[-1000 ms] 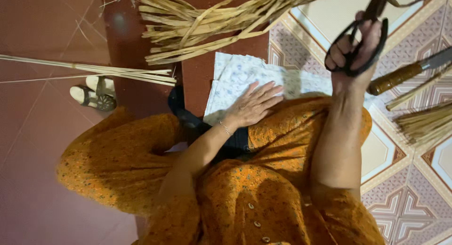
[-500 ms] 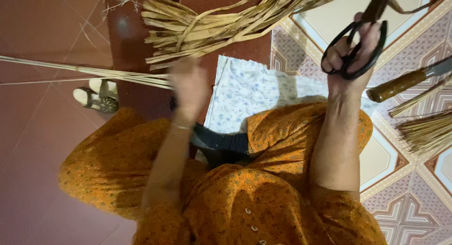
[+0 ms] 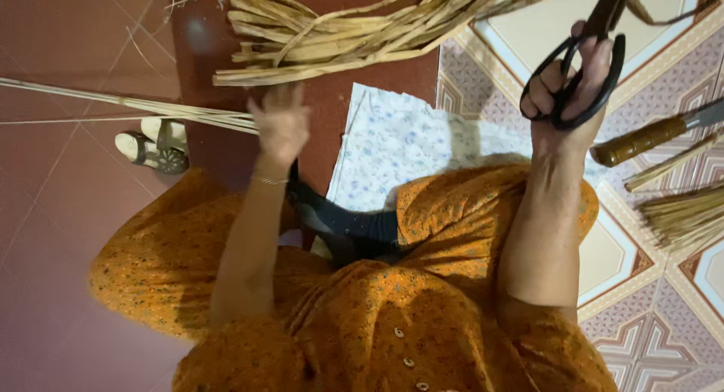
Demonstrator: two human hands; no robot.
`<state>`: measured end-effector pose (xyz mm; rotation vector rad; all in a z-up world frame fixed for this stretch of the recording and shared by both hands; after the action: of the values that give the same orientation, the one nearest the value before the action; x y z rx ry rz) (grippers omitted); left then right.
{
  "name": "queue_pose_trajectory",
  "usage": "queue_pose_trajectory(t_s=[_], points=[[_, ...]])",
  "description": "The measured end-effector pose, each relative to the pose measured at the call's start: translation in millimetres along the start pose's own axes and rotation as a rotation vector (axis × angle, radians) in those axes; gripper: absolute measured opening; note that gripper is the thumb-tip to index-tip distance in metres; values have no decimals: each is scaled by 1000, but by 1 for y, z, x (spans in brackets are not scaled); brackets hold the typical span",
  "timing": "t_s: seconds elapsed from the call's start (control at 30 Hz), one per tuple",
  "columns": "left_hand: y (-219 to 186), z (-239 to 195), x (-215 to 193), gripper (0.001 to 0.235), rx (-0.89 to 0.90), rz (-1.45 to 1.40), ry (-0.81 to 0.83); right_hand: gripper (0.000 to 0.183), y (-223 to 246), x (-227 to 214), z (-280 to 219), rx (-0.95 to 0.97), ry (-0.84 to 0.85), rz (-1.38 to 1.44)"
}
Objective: The person sits on a tiled floor and processes dried plant fibers. They align and bundle the fibers, tie them with string, and trim the ends with scissors. A knife and additional fiber bundles are visible nearby.
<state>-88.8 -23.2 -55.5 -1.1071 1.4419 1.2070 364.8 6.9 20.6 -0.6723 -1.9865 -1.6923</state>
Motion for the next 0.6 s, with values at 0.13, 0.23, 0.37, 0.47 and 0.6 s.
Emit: queue_pose_trajectory(t_s=[0.13, 0.23, 0.37, 0.47, 0.6], points=[[-25, -38, 7, 25, -7, -137, 147, 38, -8, -9, 1, 4, 0, -48], [-140, -90, -6, 40, 288, -407, 11, 33, -10, -16, 1, -7, -19, -96], [-229, -154, -32, 76, 823, -514, 10, 32, -5, -20, -9, -15, 24, -109], [-151, -145, -40, 86, 782, -404, 301, 36, -5, -19, -8, 4, -12, -76], [2, -139, -82, 55, 535, 132, 157, 37, -6, -22, -5, -38, -26, -61]])
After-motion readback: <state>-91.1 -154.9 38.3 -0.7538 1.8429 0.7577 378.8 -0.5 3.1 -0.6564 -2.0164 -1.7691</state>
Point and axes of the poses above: each hand's wrist, its own z-axis towards the middle knuckle, its own x-axis out of the palm, y = z × x, the point moved 2 cm from there along z, towards the middle knuckle, and after that the axes turned 3 degrees about y, right-handed, at the moved point
